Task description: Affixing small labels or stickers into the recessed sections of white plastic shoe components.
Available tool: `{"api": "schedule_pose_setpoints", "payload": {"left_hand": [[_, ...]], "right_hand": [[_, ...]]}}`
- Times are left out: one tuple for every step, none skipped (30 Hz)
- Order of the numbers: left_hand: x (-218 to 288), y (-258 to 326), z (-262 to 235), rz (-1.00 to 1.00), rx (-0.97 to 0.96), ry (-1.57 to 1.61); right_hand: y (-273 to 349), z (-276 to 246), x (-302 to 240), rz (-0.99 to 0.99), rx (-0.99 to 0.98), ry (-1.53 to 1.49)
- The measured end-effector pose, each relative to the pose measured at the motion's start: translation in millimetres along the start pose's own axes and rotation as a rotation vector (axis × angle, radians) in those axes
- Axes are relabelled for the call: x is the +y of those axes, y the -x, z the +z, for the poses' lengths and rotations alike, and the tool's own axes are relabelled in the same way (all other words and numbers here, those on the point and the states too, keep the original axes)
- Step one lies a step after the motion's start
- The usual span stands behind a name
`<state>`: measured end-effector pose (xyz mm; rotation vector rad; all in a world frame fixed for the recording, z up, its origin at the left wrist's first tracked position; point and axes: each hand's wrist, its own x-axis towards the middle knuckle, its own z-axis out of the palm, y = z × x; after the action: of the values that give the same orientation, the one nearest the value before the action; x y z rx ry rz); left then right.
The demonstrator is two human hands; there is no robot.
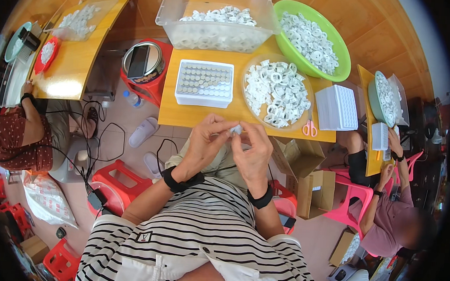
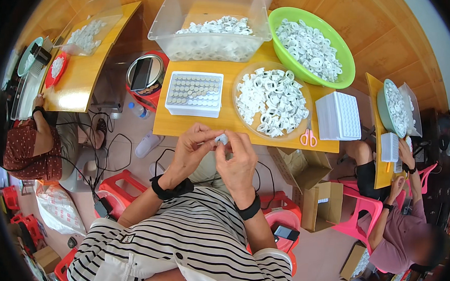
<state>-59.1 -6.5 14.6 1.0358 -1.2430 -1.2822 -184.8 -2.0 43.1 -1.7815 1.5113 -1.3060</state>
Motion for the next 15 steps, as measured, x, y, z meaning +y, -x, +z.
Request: {"api": "schedule_pose_setpoints", "payload": {"left_hand": [[1.5,0.5,1.3,0.01,0.003,-0.008],[2.7,0.9,2.1,0.021,0.006,-0.016],[3.6,1.3,2.2,0.021,0.007,-0.016],[4.3,1.6,2.3,0.019,0.008,-0.048],[4.8,1.9,2.2,0.016,0.009,-0.08],[4.8,1.8,2.1,0.017,0.009,-0.08],[4.8,1.6,1.8,0.026,0.003,-0.113],[4.8,1.4,1.6,0.036,-0.004,-0.147],[5.3,1.4,1.4,0.036,-0.003,-0.148],[6.0,1.3,1.3,0.036,-0.007,-0.161],[6.8,1.4,1.2,0.037,-0.01,-0.174],[8.1,1.5,1.5,0.037,-0.012,-0.174],[9.6,1.6,1.9,0.022,-0.017,-0.159],[10.4,1.8,2.2,0.008,-0.022,-0.145],[10.2,2.2,2.3,0.008,-0.023,-0.145]], "right_hand": [[0.1,-0.1,0.2,-0.025,-0.005,0.066],[0.7,0.1,0.5,-0.025,-0.004,0.066],[1.5,0.7,0.8,-0.052,-0.001,0.109],[2.1,1.3,1.2,-0.079,0.002,0.151],[2.3,2.0,1.8,-0.079,0.002,0.15],[2.5,2.7,2.7,-0.09,0.0,0.161],[2.9,3.2,3.6,-0.1,-0.002,0.171],[3.6,3.4,4.5,-0.099,-0.001,0.171],[4.3,3.7,5.0,-0.111,-0.005,0.202],[4.8,3.9,5.5,-0.123,-0.008,0.233],[5.2,4.0,6.3,-0.123,-0.008,0.233],[5.7,3.8,7.0,-0.13,-0.009,0.239],[6.3,3.7,7.6,-0.137,-0.009,0.245],[6.8,3.9,8.1,-0.136,-0.007,0.246],[7.2,4.0,8.3,-0.143,-0.001,0.248]]}}
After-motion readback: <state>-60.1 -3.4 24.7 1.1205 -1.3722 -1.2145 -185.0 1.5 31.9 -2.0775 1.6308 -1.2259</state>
